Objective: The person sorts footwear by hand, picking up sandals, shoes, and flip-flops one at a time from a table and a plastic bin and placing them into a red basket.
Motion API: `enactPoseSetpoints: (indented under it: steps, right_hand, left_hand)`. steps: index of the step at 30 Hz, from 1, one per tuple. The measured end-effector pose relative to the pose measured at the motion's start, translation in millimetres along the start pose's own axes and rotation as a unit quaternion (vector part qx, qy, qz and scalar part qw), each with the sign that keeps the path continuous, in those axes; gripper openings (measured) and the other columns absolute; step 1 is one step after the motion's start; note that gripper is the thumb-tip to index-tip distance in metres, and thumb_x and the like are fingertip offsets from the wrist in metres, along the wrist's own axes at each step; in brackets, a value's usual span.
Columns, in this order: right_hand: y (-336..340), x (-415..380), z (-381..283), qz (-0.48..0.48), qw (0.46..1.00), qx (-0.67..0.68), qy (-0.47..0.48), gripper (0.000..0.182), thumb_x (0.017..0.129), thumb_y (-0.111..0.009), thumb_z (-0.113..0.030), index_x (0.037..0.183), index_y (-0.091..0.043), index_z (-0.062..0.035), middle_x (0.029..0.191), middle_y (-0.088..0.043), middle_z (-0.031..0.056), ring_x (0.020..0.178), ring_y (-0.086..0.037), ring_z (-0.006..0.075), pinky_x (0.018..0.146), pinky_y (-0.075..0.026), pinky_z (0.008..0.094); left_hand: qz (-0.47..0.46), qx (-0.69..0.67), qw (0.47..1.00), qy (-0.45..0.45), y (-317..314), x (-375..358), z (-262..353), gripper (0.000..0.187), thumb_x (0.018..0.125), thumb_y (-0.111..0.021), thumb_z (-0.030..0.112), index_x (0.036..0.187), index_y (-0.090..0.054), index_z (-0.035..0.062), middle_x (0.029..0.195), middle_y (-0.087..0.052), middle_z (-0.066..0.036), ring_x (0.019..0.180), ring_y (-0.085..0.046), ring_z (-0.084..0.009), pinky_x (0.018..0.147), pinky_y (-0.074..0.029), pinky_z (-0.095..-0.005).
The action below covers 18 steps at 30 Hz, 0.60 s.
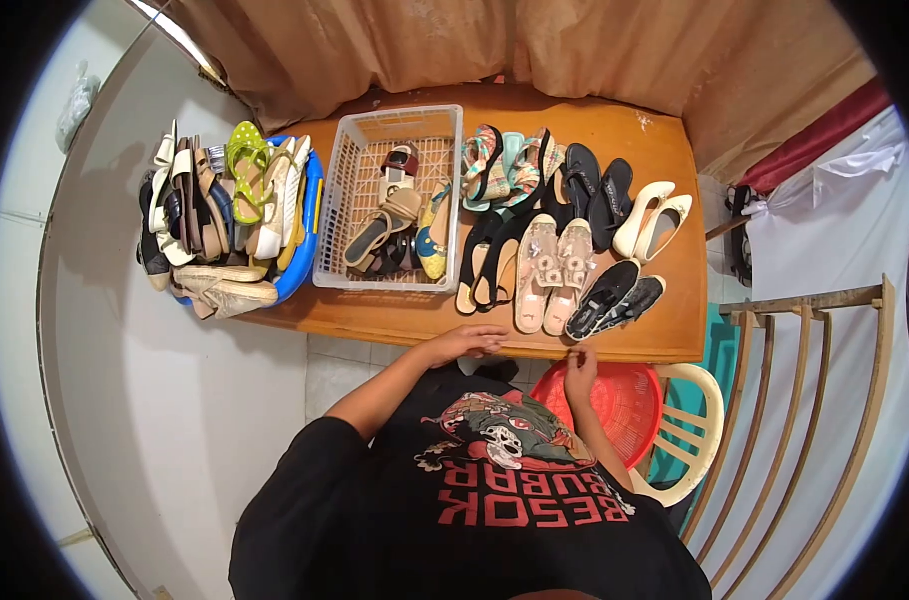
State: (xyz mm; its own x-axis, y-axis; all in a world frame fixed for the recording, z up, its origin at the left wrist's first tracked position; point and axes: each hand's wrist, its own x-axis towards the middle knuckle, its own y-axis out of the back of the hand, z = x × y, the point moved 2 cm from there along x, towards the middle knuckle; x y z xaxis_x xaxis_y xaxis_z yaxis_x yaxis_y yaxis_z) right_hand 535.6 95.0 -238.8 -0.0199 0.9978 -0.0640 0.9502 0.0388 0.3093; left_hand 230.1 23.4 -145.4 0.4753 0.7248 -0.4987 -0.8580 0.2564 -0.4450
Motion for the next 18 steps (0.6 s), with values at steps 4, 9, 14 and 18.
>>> enactPoseSetpoints:
  steps: [4, 9, 14, 18]
  right_hand:
    - [-26, -29, -9, -0.152, 0.985, 0.023, -0.074, 0.007, 0.093, -0.055, -0.004, 0.097, -0.057, 0.0001, 0.086, -0.064, 0.0052, 0.081, -0.060, 0.0128, 0.074, -0.049, 0.0277]
    - [-73, -31, -16, -0.273, 0.958, 0.060, -0.058, 0.007, 0.096, -0.053, -0.005, 0.098, -0.057, 0.0001, 0.082, -0.059, 0.0022, 0.076, -0.056, 0.0097, 0.071, -0.047, 0.0236]
    - [-96, -26, -46, -0.220, 0.964, 0.122, -0.082, 0.009, 0.093, -0.055, -0.005, 0.100, -0.057, 0.0004, 0.085, -0.060, 0.0038, 0.079, -0.058, 0.0114, 0.072, -0.049, 0.0254]
    - [-88, -34, -22, -0.170, 0.974, 0.121, -0.093, 0.011, 0.091, -0.057, -0.005, 0.101, -0.058, 0.0005, 0.087, -0.061, 0.0045, 0.080, -0.059, 0.0116, 0.073, -0.049, 0.0261]
  left_hand:
    - [0.099, -0.018, 0.995, 0.022, 14, -39, -11, 0.053, 0.098, -0.052, 0.027, 0.145, -0.038, 0.0076, 0.143, -0.046, -0.007, 0.130, -0.045, -0.0184, 0.107, -0.036, -0.0311]
    - [0.044, -0.008, 0.998, -0.037, 31, -20, -14, 0.053, 0.097, -0.054, 0.019, 0.144, -0.036, 0.0026, 0.143, -0.046, -0.009, 0.132, -0.044, -0.0198, 0.107, -0.036, -0.0314]
    - [-0.094, 0.101, 0.989, -0.051, 32, 20, 20, 0.054, 0.097, -0.052, 0.010, 0.145, -0.031, 0.0015, 0.147, -0.039, -0.013, 0.131, -0.045, -0.0227, 0.108, -0.036, -0.0331]
    - [-0.153, 0.123, 0.980, -0.009, 19, 30, 46, 0.055, 0.096, -0.052, 0.009, 0.146, -0.031, 0.0023, 0.147, -0.039, -0.014, 0.134, -0.041, -0.0232, 0.111, -0.033, -0.0340]
